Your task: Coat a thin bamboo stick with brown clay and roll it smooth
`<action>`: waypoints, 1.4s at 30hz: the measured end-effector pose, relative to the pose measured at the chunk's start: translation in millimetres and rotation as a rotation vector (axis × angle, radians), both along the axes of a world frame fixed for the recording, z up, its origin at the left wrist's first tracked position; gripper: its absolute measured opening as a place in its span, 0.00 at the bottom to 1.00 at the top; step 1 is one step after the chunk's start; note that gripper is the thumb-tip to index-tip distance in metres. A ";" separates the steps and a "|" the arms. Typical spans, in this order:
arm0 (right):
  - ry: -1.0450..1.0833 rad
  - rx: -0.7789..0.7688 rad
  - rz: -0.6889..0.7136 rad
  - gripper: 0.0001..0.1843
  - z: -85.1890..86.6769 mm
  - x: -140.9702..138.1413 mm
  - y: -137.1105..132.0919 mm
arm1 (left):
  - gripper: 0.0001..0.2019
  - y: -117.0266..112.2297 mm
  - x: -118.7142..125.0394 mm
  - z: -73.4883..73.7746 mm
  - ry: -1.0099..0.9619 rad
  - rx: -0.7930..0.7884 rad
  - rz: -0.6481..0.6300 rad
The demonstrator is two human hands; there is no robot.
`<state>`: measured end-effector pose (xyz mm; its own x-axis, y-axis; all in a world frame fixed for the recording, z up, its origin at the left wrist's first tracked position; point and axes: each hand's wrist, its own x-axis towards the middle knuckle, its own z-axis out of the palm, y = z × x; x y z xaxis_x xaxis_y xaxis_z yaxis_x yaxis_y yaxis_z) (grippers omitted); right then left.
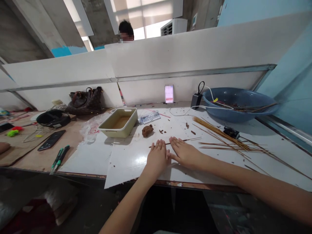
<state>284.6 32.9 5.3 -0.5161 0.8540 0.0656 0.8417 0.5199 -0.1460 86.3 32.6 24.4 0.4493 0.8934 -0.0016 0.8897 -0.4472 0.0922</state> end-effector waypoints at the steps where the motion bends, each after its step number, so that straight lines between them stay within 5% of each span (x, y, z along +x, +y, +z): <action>1: 0.001 0.020 -0.001 0.53 -3.4 1.1 -3.8 | 0.30 -3.3 -2.2 -2.2 -0.007 0.007 -0.009; 7: -0.016 0.127 -0.008 0.54 -19.7 7.3 -27.9 | 0.29 -27.3 -14.8 -17.7 -0.063 0.103 0.001; 12: 0.011 0.177 0.042 0.50 -10.2 6.5 -10.6 | 0.29 -19.9 -1.5 -10.4 -0.025 0.128 -0.003; 17: 0.025 0.056 0.034 0.50 -1.7 10.7 2.7 | 0.30 -9.0 17.9 -15.3 -0.003 0.123 -0.034; 23: 0.028 0.056 0.031 0.52 -9.2 15.1 -29.3 | 0.29 -31.3 12.0 -30.8 -0.054 0.184 -0.061; 31: 0.003 0.044 -0.002 0.51 -4.3 15.4 -7.1 | 0.30 -9.3 9.7 -18.9 -0.046 0.121 0.027; 38: 0.016 0.043 0.038 0.50 -19.1 29.0 -40.4 | 0.29 -41.2 -7.1 -33.7 -0.085 0.220 0.002; 42: 0.012 0.013 0.006 0.51 -12.2 28.2 -17.1 | 0.29 -20.5 -1.3 -23.5 -0.066 0.168 0.046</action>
<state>312.8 15.8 -7.0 -0.5204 0.8498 0.0831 0.8367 0.5270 -0.1493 85.0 12.1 0.9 0.4020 0.8984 0.1770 0.9041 -0.4200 0.0784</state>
